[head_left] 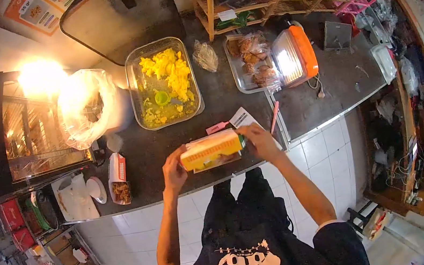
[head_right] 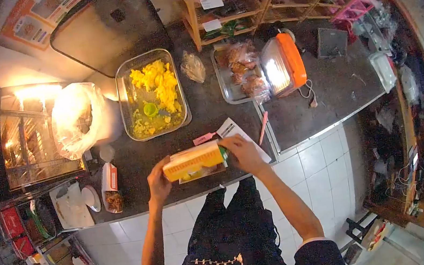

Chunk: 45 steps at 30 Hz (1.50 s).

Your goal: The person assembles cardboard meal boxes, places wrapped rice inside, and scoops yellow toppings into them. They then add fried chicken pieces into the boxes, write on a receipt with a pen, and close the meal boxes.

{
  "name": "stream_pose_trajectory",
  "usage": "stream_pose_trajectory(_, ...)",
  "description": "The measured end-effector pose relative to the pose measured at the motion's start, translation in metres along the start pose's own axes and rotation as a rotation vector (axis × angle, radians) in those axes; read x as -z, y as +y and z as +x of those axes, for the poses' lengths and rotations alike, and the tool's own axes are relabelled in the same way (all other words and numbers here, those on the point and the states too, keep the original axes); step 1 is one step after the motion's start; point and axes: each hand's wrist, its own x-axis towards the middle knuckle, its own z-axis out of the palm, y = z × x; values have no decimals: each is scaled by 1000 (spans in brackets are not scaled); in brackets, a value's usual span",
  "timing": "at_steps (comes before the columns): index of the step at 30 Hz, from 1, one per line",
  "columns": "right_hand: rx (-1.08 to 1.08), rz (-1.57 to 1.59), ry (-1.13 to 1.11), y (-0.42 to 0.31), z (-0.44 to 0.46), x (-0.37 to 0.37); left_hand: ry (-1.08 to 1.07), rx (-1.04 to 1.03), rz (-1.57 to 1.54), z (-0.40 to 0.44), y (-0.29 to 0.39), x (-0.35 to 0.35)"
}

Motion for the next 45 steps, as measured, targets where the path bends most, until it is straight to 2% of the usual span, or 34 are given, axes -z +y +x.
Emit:
stream_pose_trajectory(1, 52, -37, 66, 7, -12, -16, -20, 21, -14, -14, -17, -6)
stream_pose_trajectory(4, 31, -73, 147, 18, -42, -57, 84, 24, 4, -35, -18, -28)
stream_pose_trajectory(6, 34, -17, 267, 22, -49, -76, 105, -73, 88, -38, -10, -34)
stream_pose_trajectory(7, 33, -17, 265, 23, -51, -83, 114, -121, 129, -39, -7, -35)
stream_pose_trajectory(9, -64, -11, 271, 27, -60, -94, 79, -102, 141, -42, -1, -31)
stream_pose_trajectory(12, -87, 24, 221, 13, -61, -82, -37, -54, 248, -52, -5, -19)
stream_pose_trajectory(14, -129, -1, 133, 19, -69, -78, -143, 53, 86, -52, 5, -10)
stream_pose_trajectory(16, -162, -22, 45, 32, -78, -79, -138, 137, 43, -51, 18, -13)
stream_pose_trajectory(18, -582, 737, 77, 49, -96, -96, -131, 221, 4, -54, 25, -20)
stream_pose_trajectory(19, -579, 739, 75, 39, -91, -93, -94, 253, -43, -55, 26, -25)
stream_pose_trajectory(21, -573, 452, 84, 4, -77, -84, -57, 284, -89, -58, 24, -35)
stream_pose_trajectory(23, -592, 399, 105, 9, -79, -102, -10, 283, -113, -63, 22, -43)
stream_pose_trajectory(24, -608, 343, 129, 13, -83, -109, -53, 390, -144, -66, 23, -46)
stream_pose_trajectory(25, -607, 343, 132, 12, -83, -108, -53, 387, -144, -68, 20, -52)
stream_pose_trajectory(27, -667, 295, 220, 9, -85, -105, 183, 479, -538, -70, 15, -64)
stream_pose_trajectory(28, -664, 295, 226, 11, -84, -107, 181, 473, -538, -68, 9, -64)
stream_pose_trajectory(30, -575, 453, 167, 15, -83, -111, 103, 601, -579, -69, 0, -61)
stream_pose_trajectory(33, -516, 353, 184, -5, -79, -99, 143, 688, -728, -66, 9, -56)
stream_pose_trajectory(35, -522, 301, 217, -4, -86, -103, 139, 727, -631, -74, 12, -55)
stream_pose_trajectory(37, -754, 651, 142, -7, -87, -102, 91, 907, -749, -80, 23, -55)
stream_pose_trajectory(38, -798, 865, 171, 3, -90, -112, 164, 941, -834, -87, 25, -63)
stream_pose_trajectory(42, -853, 1061, 300, -11, -87, -95, 229, 1063, -835, -103, 49, -75)
stream_pose_trajectory(44, -982, 1378, 185, -25, -80, -66, 217, 1113, -857, -108, 52, -77)
stream_pose_trajectory(45, -976, 1373, 209, -24, -83, -67, 214, 1167, -877, -112, 53, -78)
